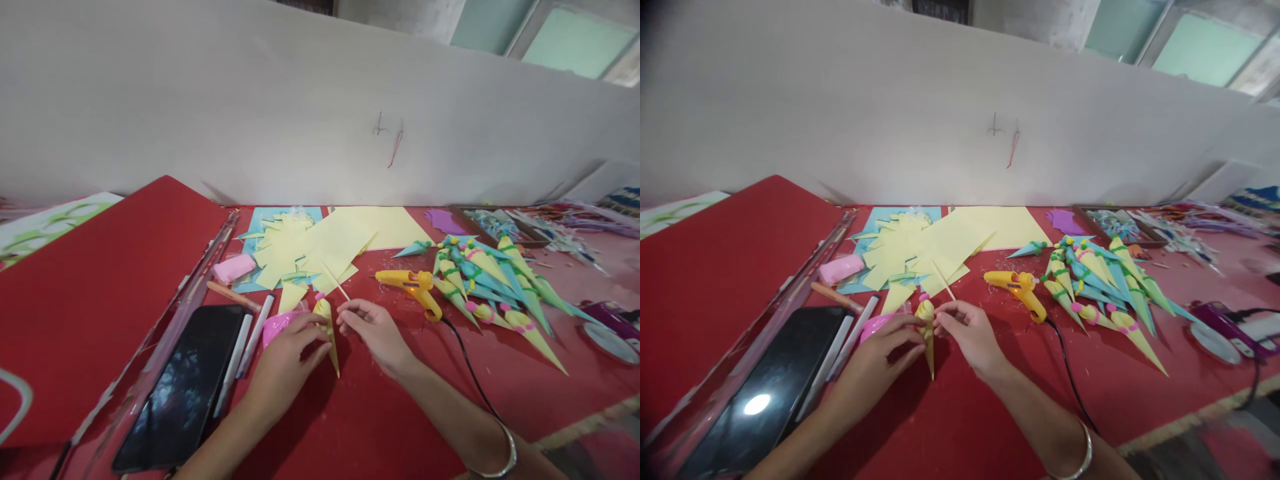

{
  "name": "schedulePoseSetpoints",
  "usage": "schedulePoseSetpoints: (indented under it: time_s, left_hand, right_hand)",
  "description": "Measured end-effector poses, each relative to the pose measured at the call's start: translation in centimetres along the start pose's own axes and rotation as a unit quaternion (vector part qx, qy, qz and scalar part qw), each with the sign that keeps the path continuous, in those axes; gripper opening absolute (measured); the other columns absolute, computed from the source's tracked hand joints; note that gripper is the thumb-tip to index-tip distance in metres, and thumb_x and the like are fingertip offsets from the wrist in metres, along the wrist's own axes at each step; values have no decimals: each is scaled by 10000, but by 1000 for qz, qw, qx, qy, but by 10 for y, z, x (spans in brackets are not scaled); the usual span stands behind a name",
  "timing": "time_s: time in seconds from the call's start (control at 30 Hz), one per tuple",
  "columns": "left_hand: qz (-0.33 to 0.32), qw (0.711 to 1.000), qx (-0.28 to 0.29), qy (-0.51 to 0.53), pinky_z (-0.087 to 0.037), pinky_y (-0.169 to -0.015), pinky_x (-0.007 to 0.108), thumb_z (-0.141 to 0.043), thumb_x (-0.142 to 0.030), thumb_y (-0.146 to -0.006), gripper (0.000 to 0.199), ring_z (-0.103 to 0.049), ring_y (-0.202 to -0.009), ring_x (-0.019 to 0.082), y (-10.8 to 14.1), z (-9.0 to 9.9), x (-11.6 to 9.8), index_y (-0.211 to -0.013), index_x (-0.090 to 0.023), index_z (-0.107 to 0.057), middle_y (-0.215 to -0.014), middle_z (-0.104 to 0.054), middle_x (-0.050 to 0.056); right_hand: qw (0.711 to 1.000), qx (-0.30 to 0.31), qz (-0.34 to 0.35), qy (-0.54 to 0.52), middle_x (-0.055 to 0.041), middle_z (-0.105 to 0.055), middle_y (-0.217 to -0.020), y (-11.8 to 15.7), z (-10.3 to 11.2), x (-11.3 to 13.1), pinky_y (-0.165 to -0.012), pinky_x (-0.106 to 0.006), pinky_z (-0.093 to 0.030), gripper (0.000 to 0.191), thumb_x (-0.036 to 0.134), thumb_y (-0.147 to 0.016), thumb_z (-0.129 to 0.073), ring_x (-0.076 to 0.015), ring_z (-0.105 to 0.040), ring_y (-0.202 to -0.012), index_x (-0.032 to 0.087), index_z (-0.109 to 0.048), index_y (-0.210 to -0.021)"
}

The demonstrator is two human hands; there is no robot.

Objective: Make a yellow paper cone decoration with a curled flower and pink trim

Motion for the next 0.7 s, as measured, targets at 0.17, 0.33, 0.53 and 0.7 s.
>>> schedulePoseSetpoints:
  time_s: [0.17,0.33,0.53,0.7]
  left_hand:
    - [-65,992,90,-61,-443,-769,277,-472,-96,-779,190,-570,-918,171,2,-14,-7,-721,-213,-611,-1044,-608,9]
    - [-77,985,135,-73,-431,-791,288,-468,-111,-801,169,-555,-910,181,3,-21,-14,-758,-199,-606,-966,-633,23]
    - [-99,980,151,-89,-427,-767,281,-480,-113,-804,151,-559,-868,176,5,-29,-16,-782,-185,-610,-924,-636,28]
    - [-122,978,137,-104,-416,-797,303,-497,-122,-806,125,-541,-904,184,6,-33,-14,-817,-183,-606,-984,-636,24]
  right_hand:
    - [999,-37,26,6,14,-614,-598,-2,6,2,-546,-216,-448,119,253,-652,-656,-84,-533,-529,160,-659,-726]
    - [999,-40,30,14,-24,-672,-692,-2,6,4,-647,-278,-496,153,265,-656,-658,-133,-604,-634,173,-681,-776]
    - [996,-18,67,59,-14,-656,-655,-3,4,4,-589,-263,-495,120,265,-678,-636,-133,-611,-588,174,-662,-753]
    - [992,-11,87,89,-15,-652,-690,-8,5,2,-633,-279,-492,113,265,-700,-618,-151,-627,-639,177,-634,-769]
Point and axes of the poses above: each hand's wrist, its own y-axis away from the middle knuckle, its own z-axis out of the back of the hand, x = y × z, the point moved 5 cm from there along -y, towards the middle knuckle
